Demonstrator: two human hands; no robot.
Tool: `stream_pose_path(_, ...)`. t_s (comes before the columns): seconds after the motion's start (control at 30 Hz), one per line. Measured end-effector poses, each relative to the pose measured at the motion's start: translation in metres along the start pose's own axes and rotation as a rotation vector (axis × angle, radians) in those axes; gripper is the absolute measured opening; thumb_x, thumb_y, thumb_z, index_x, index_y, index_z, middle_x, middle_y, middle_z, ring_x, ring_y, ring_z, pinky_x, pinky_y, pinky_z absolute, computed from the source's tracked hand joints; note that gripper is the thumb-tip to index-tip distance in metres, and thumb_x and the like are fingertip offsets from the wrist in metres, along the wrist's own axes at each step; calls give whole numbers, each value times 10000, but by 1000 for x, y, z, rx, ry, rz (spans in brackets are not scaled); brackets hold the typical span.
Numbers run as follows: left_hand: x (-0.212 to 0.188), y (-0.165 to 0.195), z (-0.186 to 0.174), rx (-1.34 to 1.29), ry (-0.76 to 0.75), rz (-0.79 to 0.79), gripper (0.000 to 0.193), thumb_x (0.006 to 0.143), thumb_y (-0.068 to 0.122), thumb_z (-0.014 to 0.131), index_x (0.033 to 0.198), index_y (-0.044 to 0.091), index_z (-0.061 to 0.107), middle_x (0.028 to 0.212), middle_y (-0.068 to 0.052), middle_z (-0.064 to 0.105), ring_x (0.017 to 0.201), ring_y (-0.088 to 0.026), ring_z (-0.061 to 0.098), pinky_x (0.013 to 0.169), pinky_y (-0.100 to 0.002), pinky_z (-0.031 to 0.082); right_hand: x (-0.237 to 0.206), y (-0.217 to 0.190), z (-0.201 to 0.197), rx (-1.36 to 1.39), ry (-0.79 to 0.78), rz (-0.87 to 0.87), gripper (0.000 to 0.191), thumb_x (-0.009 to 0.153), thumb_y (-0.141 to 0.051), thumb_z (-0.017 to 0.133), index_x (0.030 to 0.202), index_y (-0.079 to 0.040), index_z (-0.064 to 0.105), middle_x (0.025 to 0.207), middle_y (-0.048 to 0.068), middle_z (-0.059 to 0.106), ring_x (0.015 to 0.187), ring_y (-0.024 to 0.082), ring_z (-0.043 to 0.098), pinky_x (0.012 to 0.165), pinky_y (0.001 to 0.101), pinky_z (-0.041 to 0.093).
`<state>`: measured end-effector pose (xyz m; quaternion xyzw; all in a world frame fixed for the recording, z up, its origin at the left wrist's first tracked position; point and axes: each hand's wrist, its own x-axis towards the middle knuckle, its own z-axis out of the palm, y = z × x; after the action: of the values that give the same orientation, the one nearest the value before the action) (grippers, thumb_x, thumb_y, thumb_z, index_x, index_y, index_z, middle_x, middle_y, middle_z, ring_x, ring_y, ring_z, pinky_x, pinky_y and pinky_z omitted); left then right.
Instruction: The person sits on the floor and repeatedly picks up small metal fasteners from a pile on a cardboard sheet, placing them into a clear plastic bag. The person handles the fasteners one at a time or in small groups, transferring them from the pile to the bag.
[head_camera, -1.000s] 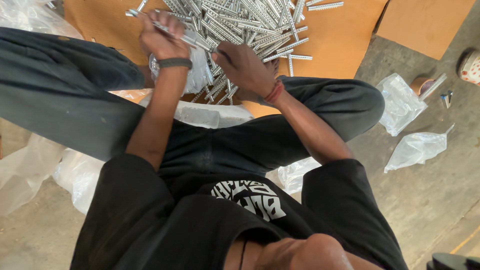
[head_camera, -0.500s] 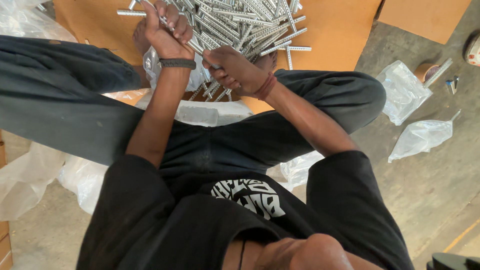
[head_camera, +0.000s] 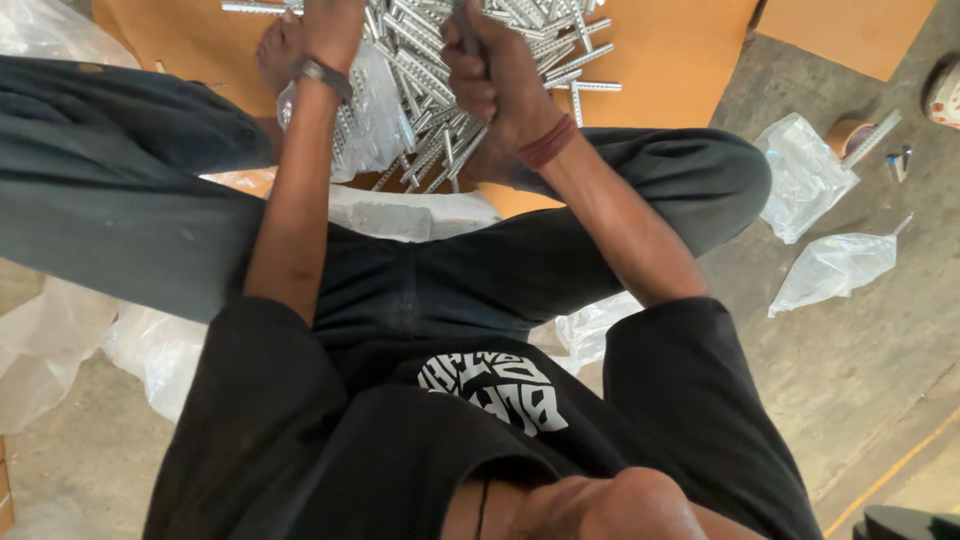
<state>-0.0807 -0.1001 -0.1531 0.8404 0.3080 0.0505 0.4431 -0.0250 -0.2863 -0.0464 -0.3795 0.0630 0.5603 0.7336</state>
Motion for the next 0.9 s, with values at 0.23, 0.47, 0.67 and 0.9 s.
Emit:
stream_pose_path(0.23, -31, 16, -34, 872, -233, 112, 329, 534, 326, 596, 785, 115, 625, 1063, -187, 467, 961, -340, 442, 800, -407, 337, 0, -13, -26, 18, 90, -144, 175, 857, -218, 378, 762, -78, 421, 543, -25, 326, 386, 53, 250, 333, 195, 199)
stream_pose_path(0.47, -30, -28, 0, 806, -620, -207, 350, 559, 139, 617, 876, 13, 539, 934, -198, 502, 873, -323, 491, 729, -381, 400, 11, -5, -25, 47, 85, -135, 199, 852, -249, 392, 740, -86, 403, 555, -10, 337, 402, 67, 269, 342, 206, 204)
stream_pose_path(0.67, -37, -40, 24, 589, -175, -179, 162, 759, 126, 470, 830, 12, 561, 858, -206, 559, 828, -332, 539, 713, -381, 432, 19, 5, -28, -51, 85, -171, 212, 849, -265, 374, 726, -93, 397, 560, -9, 354, 401, 63, 286, 336, 204, 211)
stream_pose_path(0.9, -43, -37, 33, 301, -11, -196, 210, 822, 102, 376, 888, -27, 528, 890, -234, 539, 854, -353, 515, 742, -395, 418, 24, 15, -38, -34, 92, -163, 223, 843, -270, 387, 730, -80, 410, 555, -6, 371, 400, 75, 308, 334, 218, 231)
